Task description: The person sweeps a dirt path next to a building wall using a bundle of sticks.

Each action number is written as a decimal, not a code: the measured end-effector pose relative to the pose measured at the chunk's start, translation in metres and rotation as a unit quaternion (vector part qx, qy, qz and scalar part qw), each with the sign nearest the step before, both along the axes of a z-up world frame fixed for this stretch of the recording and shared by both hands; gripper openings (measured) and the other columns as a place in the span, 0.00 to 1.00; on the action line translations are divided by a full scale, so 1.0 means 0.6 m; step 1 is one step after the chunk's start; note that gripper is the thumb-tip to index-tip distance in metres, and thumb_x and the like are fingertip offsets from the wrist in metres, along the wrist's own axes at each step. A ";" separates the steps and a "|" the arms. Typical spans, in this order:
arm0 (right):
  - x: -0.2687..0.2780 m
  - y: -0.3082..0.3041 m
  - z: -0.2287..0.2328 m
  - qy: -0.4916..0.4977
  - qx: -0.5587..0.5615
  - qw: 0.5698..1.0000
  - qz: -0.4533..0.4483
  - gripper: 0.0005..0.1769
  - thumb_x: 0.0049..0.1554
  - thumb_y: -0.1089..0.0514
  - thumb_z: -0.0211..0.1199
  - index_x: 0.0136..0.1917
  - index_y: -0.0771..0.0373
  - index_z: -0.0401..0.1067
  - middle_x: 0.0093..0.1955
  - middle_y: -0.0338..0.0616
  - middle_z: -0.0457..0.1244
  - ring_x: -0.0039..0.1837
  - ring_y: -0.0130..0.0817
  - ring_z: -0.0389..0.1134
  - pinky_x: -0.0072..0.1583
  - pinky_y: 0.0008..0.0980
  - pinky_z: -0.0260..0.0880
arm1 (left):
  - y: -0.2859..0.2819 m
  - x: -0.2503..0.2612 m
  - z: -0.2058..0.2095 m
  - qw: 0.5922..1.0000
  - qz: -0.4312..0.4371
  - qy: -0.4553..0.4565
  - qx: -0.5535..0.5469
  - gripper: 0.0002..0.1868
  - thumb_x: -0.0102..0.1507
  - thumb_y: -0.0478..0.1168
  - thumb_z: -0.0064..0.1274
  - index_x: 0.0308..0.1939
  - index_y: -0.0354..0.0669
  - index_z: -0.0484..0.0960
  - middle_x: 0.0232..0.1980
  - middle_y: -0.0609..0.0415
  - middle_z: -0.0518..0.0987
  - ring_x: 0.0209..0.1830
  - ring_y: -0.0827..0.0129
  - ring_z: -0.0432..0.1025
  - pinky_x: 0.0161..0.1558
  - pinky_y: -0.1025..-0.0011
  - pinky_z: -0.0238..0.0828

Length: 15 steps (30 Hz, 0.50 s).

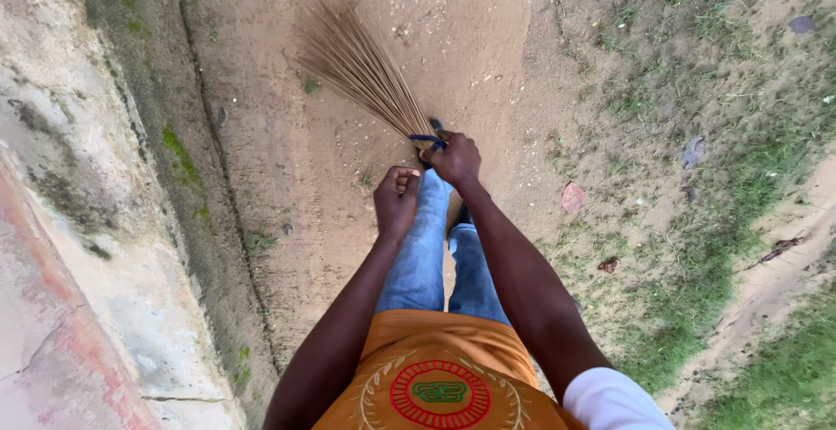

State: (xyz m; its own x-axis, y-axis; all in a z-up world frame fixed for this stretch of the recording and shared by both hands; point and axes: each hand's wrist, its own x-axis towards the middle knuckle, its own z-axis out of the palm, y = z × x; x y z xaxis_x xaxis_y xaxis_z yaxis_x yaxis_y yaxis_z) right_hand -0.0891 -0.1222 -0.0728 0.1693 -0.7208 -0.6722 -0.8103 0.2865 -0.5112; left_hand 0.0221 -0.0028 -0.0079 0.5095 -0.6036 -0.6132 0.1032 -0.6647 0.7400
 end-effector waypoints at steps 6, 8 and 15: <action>-0.151 -0.046 -0.085 0.156 0.078 0.963 -0.204 0.23 0.52 0.40 0.71 0.56 0.52 0.80 0.37 0.42 0.72 0.32 0.31 0.69 0.35 0.34 0.68 | -0.022 0.039 -0.012 1.000 -0.008 -0.018 0.008 0.06 0.67 0.38 0.57 0.43 0.39 0.81 0.32 0.59 0.80 0.28 0.81 0.71 0.33 0.77 0.70; -0.222 -0.064 -0.063 0.201 0.031 0.926 -0.318 0.18 0.52 0.45 0.72 0.49 0.58 0.80 0.34 0.40 0.70 0.27 0.19 0.66 0.29 0.24 0.63 | -0.028 0.040 -0.010 1.000 -0.006 0.000 0.016 0.06 0.67 0.39 0.57 0.42 0.39 0.81 0.32 0.59 0.81 0.29 0.80 0.72 0.33 0.77 0.70; -0.214 -0.098 0.008 0.158 -0.092 0.851 -0.492 0.10 0.49 0.56 0.73 0.39 0.65 0.77 0.30 0.45 0.69 0.23 0.24 0.62 0.27 0.29 0.65 | -0.052 0.024 -0.003 1.000 -0.014 -0.011 0.006 0.07 0.66 0.40 0.58 0.41 0.39 0.82 0.32 0.59 0.83 0.30 0.81 0.74 0.36 0.77 0.72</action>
